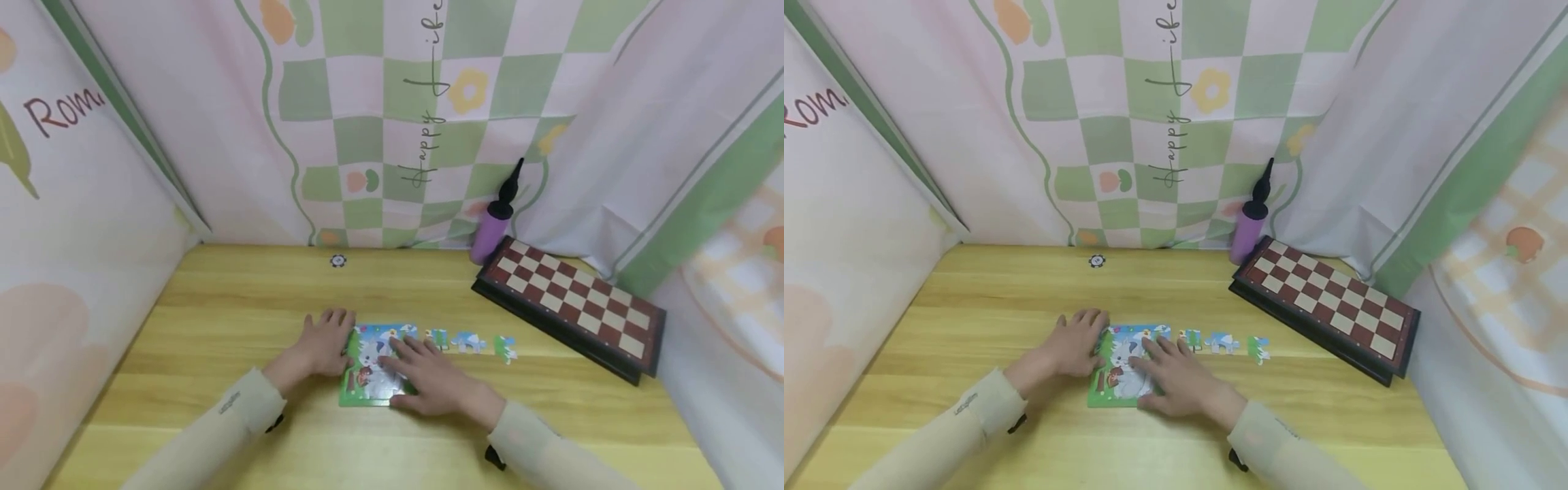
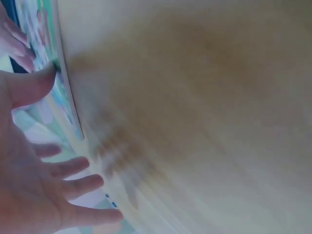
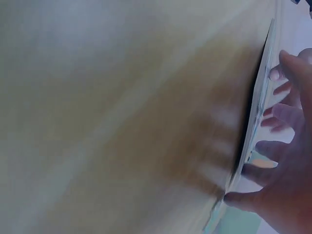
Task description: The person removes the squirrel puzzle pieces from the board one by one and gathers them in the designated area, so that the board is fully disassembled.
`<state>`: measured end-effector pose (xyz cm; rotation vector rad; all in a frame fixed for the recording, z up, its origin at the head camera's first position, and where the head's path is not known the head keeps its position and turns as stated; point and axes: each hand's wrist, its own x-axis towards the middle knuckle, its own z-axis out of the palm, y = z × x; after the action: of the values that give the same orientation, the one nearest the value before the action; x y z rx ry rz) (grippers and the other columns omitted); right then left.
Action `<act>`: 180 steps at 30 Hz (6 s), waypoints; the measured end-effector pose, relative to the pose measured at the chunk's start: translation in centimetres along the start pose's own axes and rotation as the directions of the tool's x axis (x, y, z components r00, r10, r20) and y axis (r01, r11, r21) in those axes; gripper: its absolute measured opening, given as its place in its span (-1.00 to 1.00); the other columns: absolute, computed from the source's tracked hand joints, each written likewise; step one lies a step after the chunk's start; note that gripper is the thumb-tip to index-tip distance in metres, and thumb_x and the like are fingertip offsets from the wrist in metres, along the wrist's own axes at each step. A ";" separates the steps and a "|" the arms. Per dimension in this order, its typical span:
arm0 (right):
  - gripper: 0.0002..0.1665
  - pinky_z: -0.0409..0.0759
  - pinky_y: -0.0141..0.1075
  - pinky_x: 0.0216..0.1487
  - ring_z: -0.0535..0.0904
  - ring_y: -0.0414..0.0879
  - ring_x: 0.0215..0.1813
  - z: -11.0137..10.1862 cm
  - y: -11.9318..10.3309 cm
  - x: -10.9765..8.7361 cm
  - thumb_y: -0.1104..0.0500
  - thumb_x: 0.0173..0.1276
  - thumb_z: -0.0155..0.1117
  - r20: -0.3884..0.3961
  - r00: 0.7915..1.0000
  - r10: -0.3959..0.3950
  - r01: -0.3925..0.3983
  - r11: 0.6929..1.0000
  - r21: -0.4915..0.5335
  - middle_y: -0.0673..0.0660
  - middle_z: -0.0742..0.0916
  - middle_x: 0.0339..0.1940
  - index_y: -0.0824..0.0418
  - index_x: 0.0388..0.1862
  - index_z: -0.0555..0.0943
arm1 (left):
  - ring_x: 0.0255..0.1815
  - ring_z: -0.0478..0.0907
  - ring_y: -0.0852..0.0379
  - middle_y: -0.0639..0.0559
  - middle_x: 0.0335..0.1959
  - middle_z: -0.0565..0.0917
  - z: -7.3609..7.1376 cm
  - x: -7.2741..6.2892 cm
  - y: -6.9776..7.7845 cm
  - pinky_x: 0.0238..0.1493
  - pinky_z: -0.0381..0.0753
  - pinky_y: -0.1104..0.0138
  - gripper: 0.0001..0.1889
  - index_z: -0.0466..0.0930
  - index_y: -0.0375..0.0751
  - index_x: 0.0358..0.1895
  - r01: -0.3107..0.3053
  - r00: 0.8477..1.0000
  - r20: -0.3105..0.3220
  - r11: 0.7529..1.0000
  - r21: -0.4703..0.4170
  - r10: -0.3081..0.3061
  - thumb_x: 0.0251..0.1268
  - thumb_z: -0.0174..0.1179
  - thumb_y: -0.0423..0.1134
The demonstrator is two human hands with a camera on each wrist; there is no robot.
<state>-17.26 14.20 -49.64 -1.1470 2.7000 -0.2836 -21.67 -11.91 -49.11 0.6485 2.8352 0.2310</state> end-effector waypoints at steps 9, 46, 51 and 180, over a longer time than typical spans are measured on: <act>-0.13 0.33 0.27 0.61 0.34 0.28 0.61 0.1 -0.6 0.0 -0.37 0.37 0.28 -0.015 1.000 -0.014 0.012 0.993 -0.118 0.24 0.42 0.63 0.00 0.54 0.43 | 0.54 0.37 -0.28 -0.23 0.51 0.44 0.7 -1.0 0.9 0.53 0.32 -0.36 -0.29 0.49 -0.06 0.38 -0.300 0.940 -0.117 0.939 0.168 0.321 0.08 0.45 -0.28; -0.36 0.66 0.02 0.32 0.62 0.05 0.20 -0.6 0.2 2.6 0.10 0.12 0.62 -0.123 0.992 0.006 0.000 0.998 0.056 0.14 0.74 0.14 0.16 0.21 0.66 | 0.29 0.50 -0.07 -0.06 0.38 0.55 2.5 -2.0 2.4 0.31 0.63 -0.10 -0.52 0.61 0.17 0.26 -0.417 0.891 -0.103 0.887 0.200 0.442 0.33 0.32 0.18; -0.40 0.65 0.02 0.34 0.63 0.05 0.19 -0.9 0.3 2.9 0.15 0.12 0.61 -0.106 0.994 0.015 -0.007 0.997 0.075 0.14 0.75 0.12 0.17 0.18 0.69 | 0.31 0.48 -0.04 -0.01 0.50 0.48 2.5 -1.9 2.5 0.32 0.61 -0.12 -0.50 0.61 0.17 0.28 -0.403 0.903 -0.071 0.893 0.202 0.424 0.33 0.32 0.18; -0.60 0.74 -0.11 0.20 0.72 -0.01 0.10 -2.5 1.5 2.6 0.49 0.31 0.24 -0.126 0.991 -0.038 0.062 0.979 0.193 0.11 0.81 0.04 0.18 0.05 0.73 | 0.45 0.32 -0.27 -0.14 0.60 0.30 2.1 -2.2 3.7 0.51 0.32 -0.41 -0.53 0.28 0.73 0.47 -0.409 0.913 0.097 0.890 0.203 0.397 0.64 -0.03 0.08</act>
<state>-20.68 13.63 -47.91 -1.1758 2.6735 -0.6336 -17.72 -9.37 -50.00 1.2740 2.6652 -0.0368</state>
